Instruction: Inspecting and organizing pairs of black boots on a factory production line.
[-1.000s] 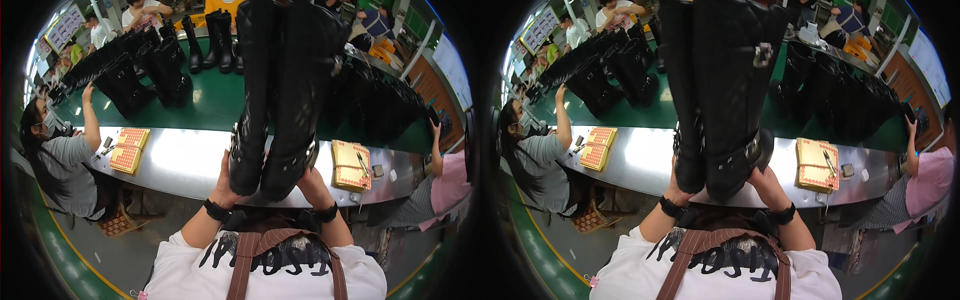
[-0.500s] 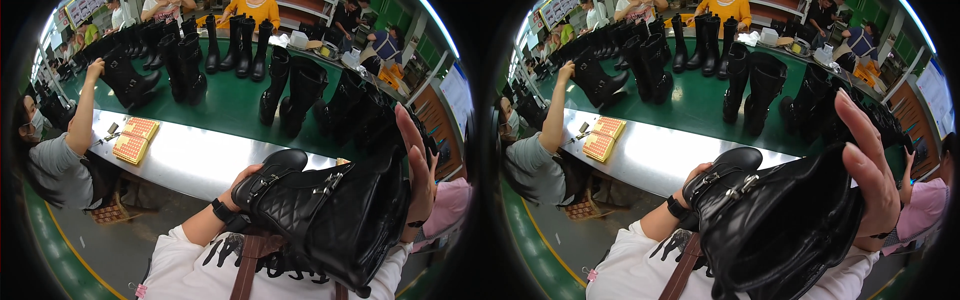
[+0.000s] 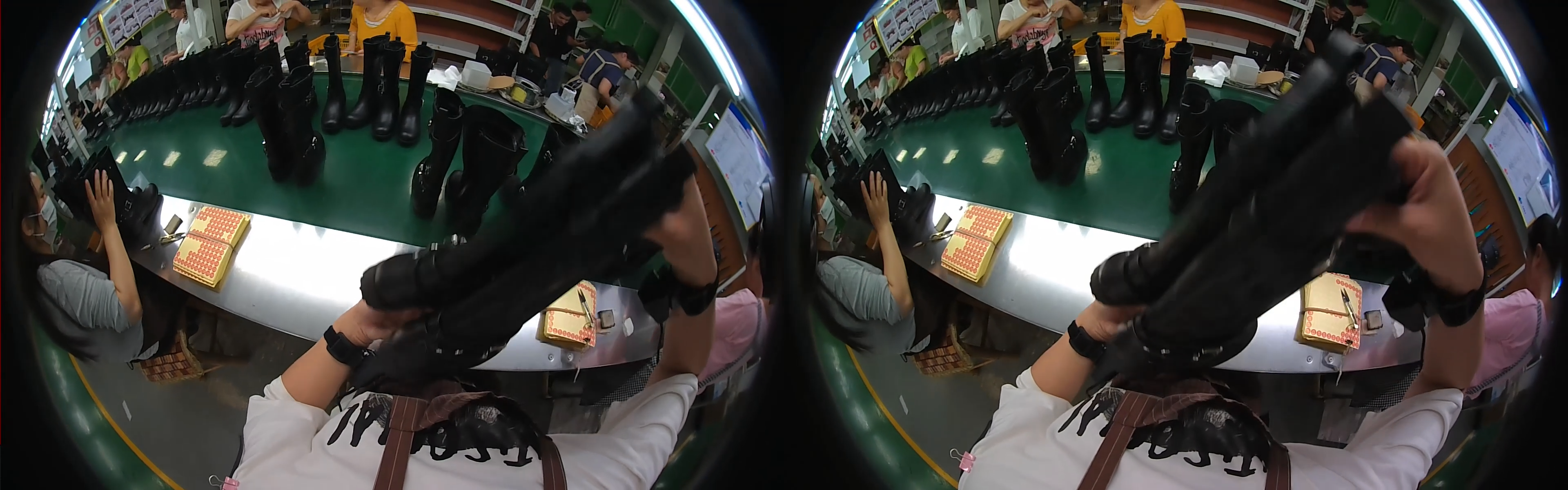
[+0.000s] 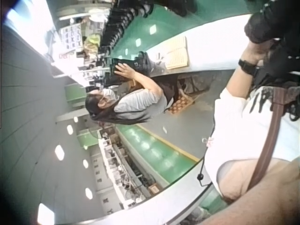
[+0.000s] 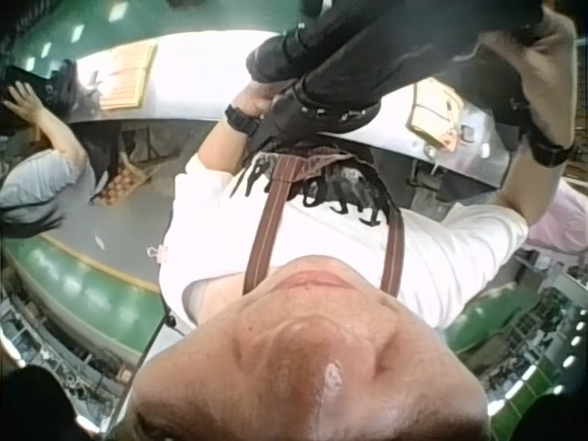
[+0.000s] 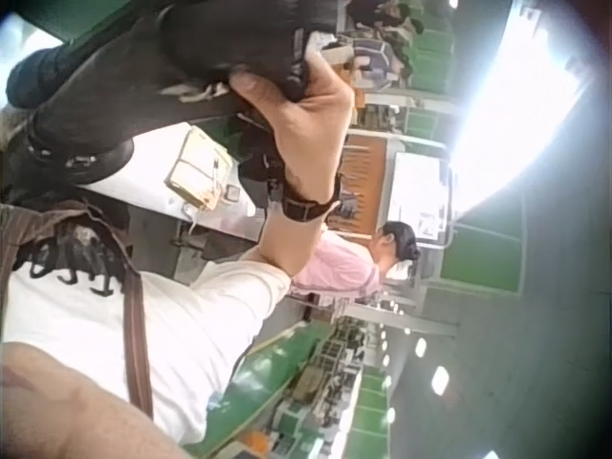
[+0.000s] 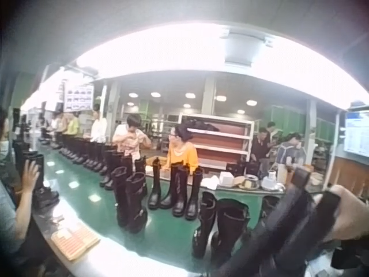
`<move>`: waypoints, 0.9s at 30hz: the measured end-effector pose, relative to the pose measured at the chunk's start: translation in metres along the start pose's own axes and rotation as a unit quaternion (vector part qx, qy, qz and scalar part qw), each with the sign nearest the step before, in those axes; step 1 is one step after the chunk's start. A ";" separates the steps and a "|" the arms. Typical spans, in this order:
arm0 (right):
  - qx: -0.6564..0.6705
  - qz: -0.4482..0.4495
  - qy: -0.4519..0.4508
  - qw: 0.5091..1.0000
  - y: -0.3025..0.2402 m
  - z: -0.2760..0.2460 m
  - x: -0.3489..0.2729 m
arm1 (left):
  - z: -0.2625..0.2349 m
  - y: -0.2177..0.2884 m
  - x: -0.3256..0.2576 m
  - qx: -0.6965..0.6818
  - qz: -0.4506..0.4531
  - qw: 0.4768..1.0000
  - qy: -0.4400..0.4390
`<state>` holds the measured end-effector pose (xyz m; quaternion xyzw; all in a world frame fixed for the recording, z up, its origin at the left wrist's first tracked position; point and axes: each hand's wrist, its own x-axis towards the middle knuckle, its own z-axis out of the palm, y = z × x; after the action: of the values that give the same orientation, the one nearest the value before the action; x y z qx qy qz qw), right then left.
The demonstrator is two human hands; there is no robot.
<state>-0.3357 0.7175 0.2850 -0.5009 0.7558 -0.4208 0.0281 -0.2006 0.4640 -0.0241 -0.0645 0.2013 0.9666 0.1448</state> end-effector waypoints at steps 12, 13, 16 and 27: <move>0.117 0.006 0.302 0.946 0.093 -0.125 0.158 | -0.004 0.070 0.051 0.036 0.097 0.993 -0.061; 0.114 0.009 0.298 0.948 0.105 -0.124 0.176 | -0.012 0.069 0.057 0.024 0.094 0.994 -0.043; 0.038 0.013 0.292 0.956 0.158 -0.104 0.228 | -0.034 0.064 0.067 -0.013 0.098 0.995 0.004; -0.407 0.316 0.101 0.851 0.368 0.006 0.331 | -0.056 0.058 0.072 0.060 0.105 0.976 0.179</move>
<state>-0.7670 0.5078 0.1623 -0.1568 0.9756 -0.0919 -0.1231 -0.2825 0.4091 -0.0665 -0.2059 0.2869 0.9355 0.0080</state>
